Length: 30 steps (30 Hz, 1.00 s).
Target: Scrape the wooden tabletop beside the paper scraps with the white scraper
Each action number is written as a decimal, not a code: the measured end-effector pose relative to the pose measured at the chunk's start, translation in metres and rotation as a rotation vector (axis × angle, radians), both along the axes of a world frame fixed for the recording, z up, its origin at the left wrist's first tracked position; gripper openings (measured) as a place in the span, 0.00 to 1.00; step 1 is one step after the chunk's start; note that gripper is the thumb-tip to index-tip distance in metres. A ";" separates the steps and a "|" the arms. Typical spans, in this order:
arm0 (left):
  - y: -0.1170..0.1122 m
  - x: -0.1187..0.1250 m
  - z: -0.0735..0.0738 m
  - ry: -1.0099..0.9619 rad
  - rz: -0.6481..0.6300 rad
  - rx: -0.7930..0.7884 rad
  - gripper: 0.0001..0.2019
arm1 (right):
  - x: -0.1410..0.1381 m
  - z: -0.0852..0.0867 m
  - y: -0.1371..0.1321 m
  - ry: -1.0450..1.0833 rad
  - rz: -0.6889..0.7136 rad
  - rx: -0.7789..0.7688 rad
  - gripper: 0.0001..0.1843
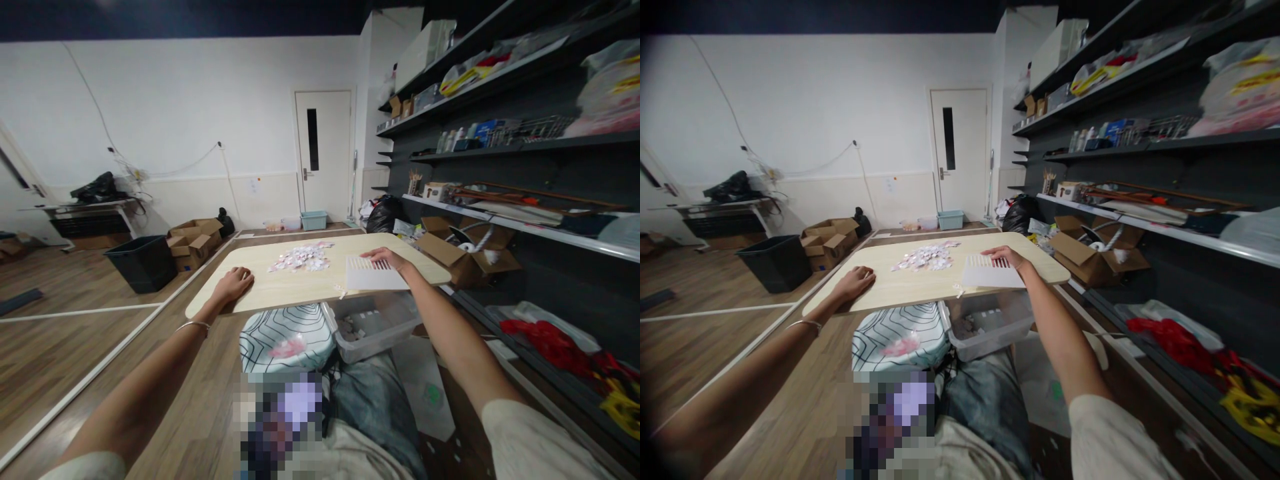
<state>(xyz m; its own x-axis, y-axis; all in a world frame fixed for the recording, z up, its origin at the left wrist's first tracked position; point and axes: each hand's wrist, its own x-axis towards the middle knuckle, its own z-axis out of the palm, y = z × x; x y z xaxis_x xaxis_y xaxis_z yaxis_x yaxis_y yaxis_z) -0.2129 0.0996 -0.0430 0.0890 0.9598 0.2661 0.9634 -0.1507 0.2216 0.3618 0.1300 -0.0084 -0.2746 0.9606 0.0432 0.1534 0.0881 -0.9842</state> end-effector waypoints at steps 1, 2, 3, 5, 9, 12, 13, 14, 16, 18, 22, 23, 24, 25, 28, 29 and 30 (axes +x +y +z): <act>0.000 0.000 0.000 -0.001 0.002 0.001 0.23 | 0.000 0.001 -0.002 -0.014 0.018 -0.007 0.27; 0.000 0.000 0.000 -0.001 0.004 0.002 0.23 | 0.000 0.001 -0.003 -0.032 0.033 -0.010 0.27; 0.000 -0.001 0.001 0.000 0.007 0.002 0.23 | 0.001 0.002 -0.004 -0.053 0.043 -0.006 0.27; 0.000 -0.001 0.001 0.004 0.008 0.000 0.23 | 0.002 0.003 -0.006 -0.081 0.046 0.006 0.27; 0.002 -0.002 0.001 0.011 0.006 -0.009 0.23 | 0.004 0.004 -0.006 -0.100 0.018 0.018 0.28; 0.002 -0.003 0.000 0.008 0.011 -0.007 0.24 | 0.003 0.005 -0.009 -0.155 0.052 0.010 0.28; 0.002 -0.003 0.000 0.007 0.013 -0.006 0.24 | 0.002 0.006 -0.011 -0.165 0.073 0.002 0.28; 0.002 -0.003 0.000 0.007 0.015 -0.005 0.24 | 0.001 0.007 -0.013 -0.162 0.086 -0.004 0.28; 0.001 -0.002 0.001 0.008 0.014 -0.005 0.24 | 0.000 0.008 -0.017 -0.127 0.082 -0.006 0.28; 0.000 -0.001 0.002 0.010 0.015 -0.004 0.23 | -0.001 0.009 -0.019 -0.093 0.058 -0.010 0.26; -0.001 0.000 0.004 0.013 0.028 0.000 0.25 | 0.001 0.008 -0.019 -0.071 0.042 -0.021 0.23; -0.001 0.001 0.004 0.013 0.031 -0.001 0.26 | 0.001 0.007 -0.018 -0.066 0.038 -0.019 0.24; -0.001 0.001 0.004 0.012 0.034 -0.002 0.26 | 0.001 0.007 -0.018 -0.063 0.032 -0.015 0.24; -0.001 0.001 0.004 0.011 0.035 -0.004 0.26 | 0.002 0.006 -0.018 -0.063 0.027 -0.010 0.24; -0.002 0.001 0.005 0.007 0.038 -0.012 0.26 | 0.002 0.004 -0.018 -0.067 0.025 -0.005 0.26; -0.002 0.001 0.005 0.005 0.039 -0.015 0.26 | 0.002 0.004 -0.018 -0.071 0.031 -0.008 0.27; -0.003 0.001 0.005 0.004 0.039 -0.017 0.26 | 0.002 0.004 -0.018 -0.079 0.040 -0.014 0.27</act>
